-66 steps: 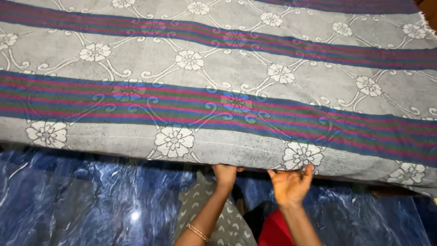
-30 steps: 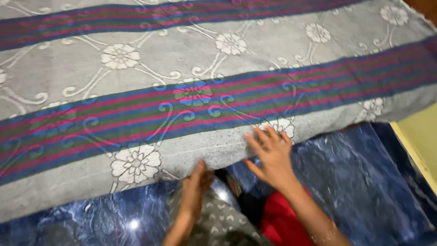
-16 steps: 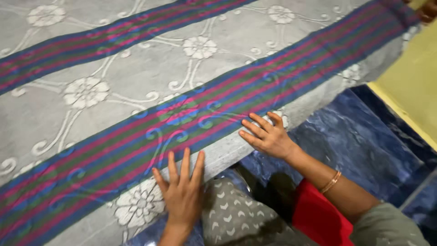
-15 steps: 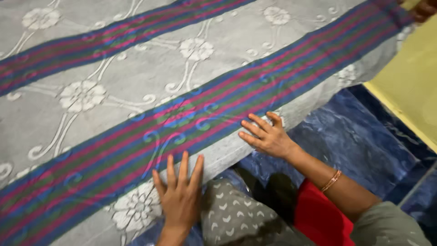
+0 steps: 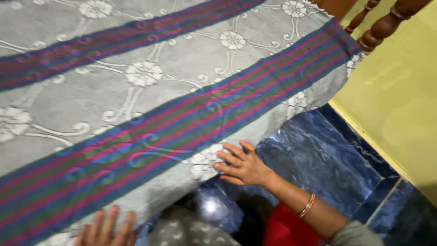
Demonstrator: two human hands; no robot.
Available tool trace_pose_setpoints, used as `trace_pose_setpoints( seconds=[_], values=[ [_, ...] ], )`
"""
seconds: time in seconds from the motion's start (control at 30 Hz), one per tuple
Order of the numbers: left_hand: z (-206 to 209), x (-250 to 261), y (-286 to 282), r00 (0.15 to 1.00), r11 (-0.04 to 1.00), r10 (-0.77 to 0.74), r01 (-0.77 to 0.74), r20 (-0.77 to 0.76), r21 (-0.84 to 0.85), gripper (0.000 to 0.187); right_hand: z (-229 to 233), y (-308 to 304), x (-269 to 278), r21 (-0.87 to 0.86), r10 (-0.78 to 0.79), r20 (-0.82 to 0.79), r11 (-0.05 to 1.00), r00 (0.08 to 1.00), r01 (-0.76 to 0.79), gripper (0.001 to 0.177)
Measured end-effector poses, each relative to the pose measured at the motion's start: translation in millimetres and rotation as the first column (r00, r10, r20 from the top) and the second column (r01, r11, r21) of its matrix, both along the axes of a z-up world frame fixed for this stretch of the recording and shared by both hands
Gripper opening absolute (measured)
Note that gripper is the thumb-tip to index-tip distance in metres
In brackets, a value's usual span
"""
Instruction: The person spreads a patterned bedsheet over a wooden bed frame, smoothing it with both hands. Then the person picks up a yellow cloth and wipes the surface of a second adjacent bed with a different patterned sheet.
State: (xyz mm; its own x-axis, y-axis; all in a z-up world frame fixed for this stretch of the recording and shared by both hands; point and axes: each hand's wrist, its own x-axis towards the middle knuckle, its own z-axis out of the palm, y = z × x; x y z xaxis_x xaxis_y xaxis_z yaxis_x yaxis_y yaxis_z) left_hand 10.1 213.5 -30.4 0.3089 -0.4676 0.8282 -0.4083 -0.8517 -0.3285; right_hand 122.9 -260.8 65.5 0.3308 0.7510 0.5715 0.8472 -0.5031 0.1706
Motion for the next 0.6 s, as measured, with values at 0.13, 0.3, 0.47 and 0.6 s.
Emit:
trace_pose_setpoints(
  seconds=[0.13, 0.3, 0.47, 0.6],
  values=[
    [10.6, -25.5, -5.6, 0.856, 0.977, 0.163, -0.209, -0.490, -0.041, 0.063, -20.7, -86.9, 2.3, 0.440, -0.408, -0.232, 0.765, 0.883, 0.469, 0.061],
    [67.5, -30.4, -88.7, 0.815, 0.932, 0.268, -0.355, -0.514, -0.076, 0.065, -16.3, -200.6, 31.0, 0.655, -0.489, -0.443, 0.395, 0.752, 0.643, 0.054],
    [110.3, 25.8, -268.9, 0.877, 0.938, -0.104, -0.071, -0.469, -0.340, 0.061, 19.4, -288.1, 97.1, 0.197, -0.656, -0.052, 0.732, 0.753, 0.652, 0.090],
    [149.5, 82.8, -366.1, 0.739, 0.971, -0.014, -0.150, -0.674, -0.185, 0.086, 37.5, -318.8, 138.7, -0.131, -0.636, -0.038, 0.768, 0.771, 0.627, 0.104]
  ],
)
